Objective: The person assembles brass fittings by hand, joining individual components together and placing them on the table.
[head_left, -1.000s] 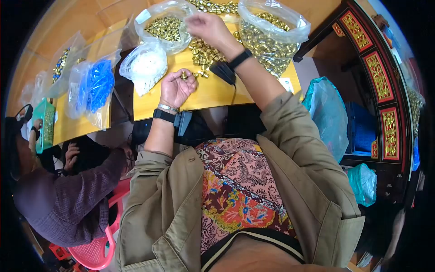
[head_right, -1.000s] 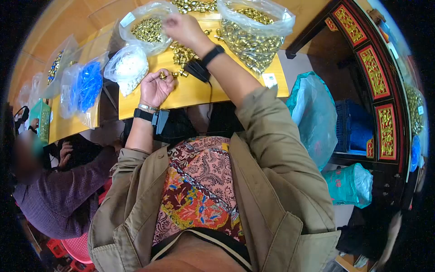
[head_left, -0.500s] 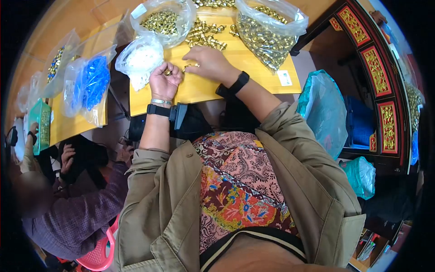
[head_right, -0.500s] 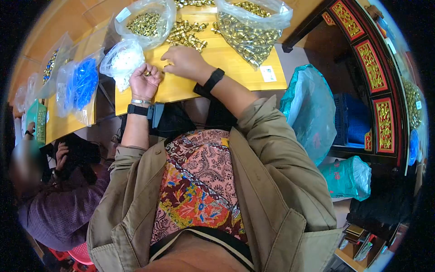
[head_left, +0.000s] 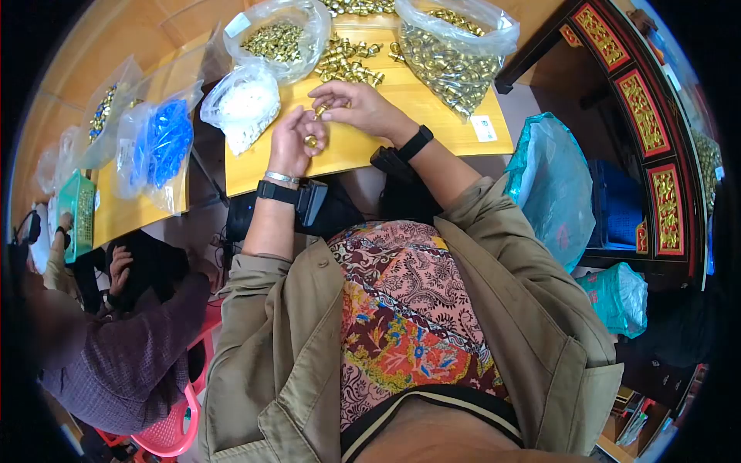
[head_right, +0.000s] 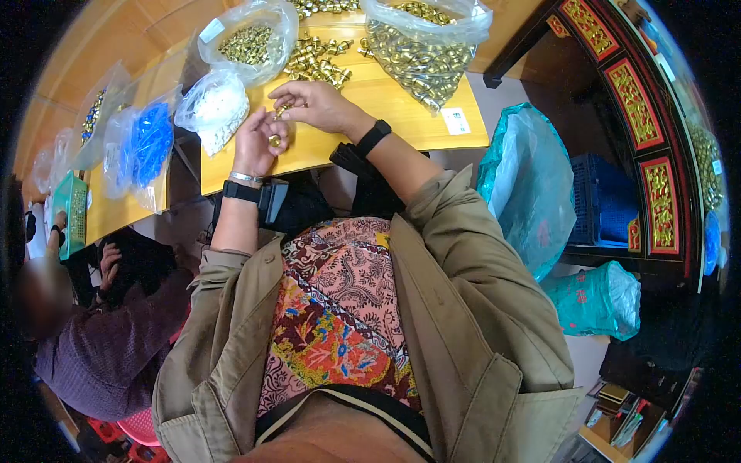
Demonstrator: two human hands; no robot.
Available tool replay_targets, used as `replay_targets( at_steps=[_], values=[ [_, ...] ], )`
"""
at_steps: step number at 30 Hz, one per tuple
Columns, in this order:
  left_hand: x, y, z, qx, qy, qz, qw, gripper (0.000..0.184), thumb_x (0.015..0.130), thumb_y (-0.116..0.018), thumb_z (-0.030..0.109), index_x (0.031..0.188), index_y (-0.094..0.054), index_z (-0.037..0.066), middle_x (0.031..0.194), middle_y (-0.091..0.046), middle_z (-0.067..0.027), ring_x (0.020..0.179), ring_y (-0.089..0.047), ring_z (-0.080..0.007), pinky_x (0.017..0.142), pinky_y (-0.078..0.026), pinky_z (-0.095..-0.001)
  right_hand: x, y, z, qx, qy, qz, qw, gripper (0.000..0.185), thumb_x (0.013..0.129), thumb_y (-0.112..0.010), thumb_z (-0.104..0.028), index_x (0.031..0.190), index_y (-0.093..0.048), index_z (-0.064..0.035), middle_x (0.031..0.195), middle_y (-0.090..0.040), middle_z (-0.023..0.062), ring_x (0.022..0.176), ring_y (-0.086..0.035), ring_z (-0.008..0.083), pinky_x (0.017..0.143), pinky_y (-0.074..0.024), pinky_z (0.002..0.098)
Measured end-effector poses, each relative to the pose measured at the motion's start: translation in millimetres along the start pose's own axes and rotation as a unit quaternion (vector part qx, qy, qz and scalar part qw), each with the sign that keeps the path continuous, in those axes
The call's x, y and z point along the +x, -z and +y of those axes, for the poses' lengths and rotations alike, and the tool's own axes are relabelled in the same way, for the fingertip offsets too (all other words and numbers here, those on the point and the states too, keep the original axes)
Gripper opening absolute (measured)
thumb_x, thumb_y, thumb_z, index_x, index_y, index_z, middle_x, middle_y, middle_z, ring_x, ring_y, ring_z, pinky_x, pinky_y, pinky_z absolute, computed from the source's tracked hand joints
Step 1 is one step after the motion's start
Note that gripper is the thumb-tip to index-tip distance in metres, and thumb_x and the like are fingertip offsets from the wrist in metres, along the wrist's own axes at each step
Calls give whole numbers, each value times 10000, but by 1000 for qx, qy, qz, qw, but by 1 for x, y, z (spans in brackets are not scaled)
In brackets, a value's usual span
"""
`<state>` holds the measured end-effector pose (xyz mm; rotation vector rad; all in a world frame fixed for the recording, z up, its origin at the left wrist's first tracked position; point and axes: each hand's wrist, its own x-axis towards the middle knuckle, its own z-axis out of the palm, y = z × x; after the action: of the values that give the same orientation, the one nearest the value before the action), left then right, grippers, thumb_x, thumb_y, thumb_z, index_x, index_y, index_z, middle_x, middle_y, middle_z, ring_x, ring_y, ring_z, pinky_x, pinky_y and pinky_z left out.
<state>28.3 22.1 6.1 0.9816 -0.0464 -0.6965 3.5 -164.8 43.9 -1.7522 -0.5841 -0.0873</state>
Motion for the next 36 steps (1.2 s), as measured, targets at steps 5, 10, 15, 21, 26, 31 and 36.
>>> replay_targets(
  at_steps=[5,10,15,21,26,31,36],
  values=[
    [3,-17,-17,-122,3,-131,984,322,980,-364,308,1134,-519,72,737,-582,-73,633,-539,-191,531,-430,-269,-17,-3,7,154,-58,23,986,410,827,-614,-47,1226,-531,1,1065,-612,119,942,-600,149,831,-500,274],
    [9,-19,-26,-183,0,-73,980,315,967,-414,291,1103,-542,38,862,-623,-97,705,-599,-196,559,-485,-272,-25,-12,20,171,-104,38,979,422,802,-653,-88,1205,-551,-9,1021,-625,107,905,-611,146,800,-510,276],
    [12,-15,-30,-170,-1,-79,982,310,961,-425,296,1066,-544,28,950,-634,-104,743,-621,-194,580,-515,-286,-26,-13,13,-97,0,68,993,416,753,-691,-183,1127,-600,-27,894,-634,122,776,-629,196,702,-509,301],
    [14,-12,-28,-140,6,-117,983,298,961,-426,290,1041,-549,31,901,-626,-85,719,-621,-192,553,-518,-283,-25,-10,7,-157,30,65,985,415,759,-690,-220,1118,-604,-30,865,-630,133,734,-620,235,674,-500,323],
    [13,-16,-27,-129,22,-54,990,287,958,-435,297,1028,-549,43,856,-620,-62,665,-610,-176,514,-505,-257,-25,-14,13,-177,18,64,982,412,782,-659,-236,1126,-583,-23,929,-629,163,768,-625,275,707,-503,358],
    [14,-19,-32,-107,-3,-18,994,271,935,-474,322,972,-542,63,782,-601,-48,583,-561,-161,439,-423,-253,-23,-20,13,-180,12,80,980,384,802,-632,-231,1114,-580,-13,932,-634,170,789,-628,287,725,-505,368],
    [7,-36,-31,-77,-34,52,995,250,922,-471,306,886,-557,74,682,-558,-38,476,-497,-156,380,-345,-240,-23,-18,16,-148,-8,75,986,366,817,-629,-216,1107,-582,2,906,-650,170,793,-643,263,736,-509,341]
  ],
)
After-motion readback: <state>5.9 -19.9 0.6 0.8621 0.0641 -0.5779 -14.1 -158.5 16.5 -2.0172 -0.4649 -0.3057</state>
